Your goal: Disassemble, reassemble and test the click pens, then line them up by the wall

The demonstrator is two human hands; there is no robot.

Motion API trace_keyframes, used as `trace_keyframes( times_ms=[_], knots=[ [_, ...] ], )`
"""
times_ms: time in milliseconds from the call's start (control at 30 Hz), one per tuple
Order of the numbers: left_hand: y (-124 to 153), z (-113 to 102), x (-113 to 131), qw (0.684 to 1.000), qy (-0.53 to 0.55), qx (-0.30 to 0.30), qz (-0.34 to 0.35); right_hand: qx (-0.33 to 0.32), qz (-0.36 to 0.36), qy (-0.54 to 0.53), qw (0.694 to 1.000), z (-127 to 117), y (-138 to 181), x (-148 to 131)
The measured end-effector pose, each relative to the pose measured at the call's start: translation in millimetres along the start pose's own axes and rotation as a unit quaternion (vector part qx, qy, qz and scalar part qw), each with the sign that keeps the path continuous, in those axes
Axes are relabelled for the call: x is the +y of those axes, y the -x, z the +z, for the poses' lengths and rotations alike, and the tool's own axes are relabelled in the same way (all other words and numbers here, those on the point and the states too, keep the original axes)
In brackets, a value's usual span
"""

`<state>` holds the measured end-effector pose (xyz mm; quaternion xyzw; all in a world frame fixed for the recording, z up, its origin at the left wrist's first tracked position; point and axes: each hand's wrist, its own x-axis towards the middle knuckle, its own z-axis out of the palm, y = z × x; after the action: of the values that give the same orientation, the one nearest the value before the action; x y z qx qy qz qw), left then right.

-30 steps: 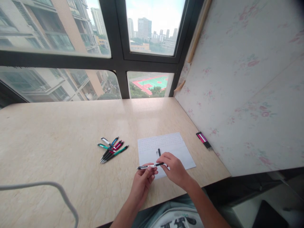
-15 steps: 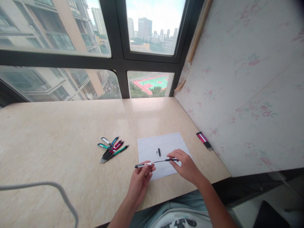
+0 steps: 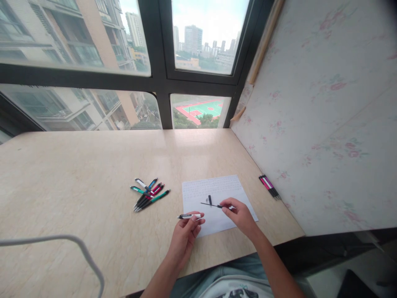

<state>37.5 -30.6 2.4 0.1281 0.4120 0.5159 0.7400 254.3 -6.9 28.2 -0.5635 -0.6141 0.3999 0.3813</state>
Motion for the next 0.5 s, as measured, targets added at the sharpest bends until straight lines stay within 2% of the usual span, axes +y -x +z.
trace_keyframes(
  times_ms=[200,500],
  knots=[
    [-4.8,-4.2,5.3,0.997,0.069,0.006,0.020,-0.034,0.028,-0.085,0.995,-3.8,3.7,-1.1],
    [-4.7,-4.6,4.5,0.996,0.088,0.011,0.020,-0.048,0.018,-0.067,0.996,-3.8,7.2,-3.2]
  ],
)
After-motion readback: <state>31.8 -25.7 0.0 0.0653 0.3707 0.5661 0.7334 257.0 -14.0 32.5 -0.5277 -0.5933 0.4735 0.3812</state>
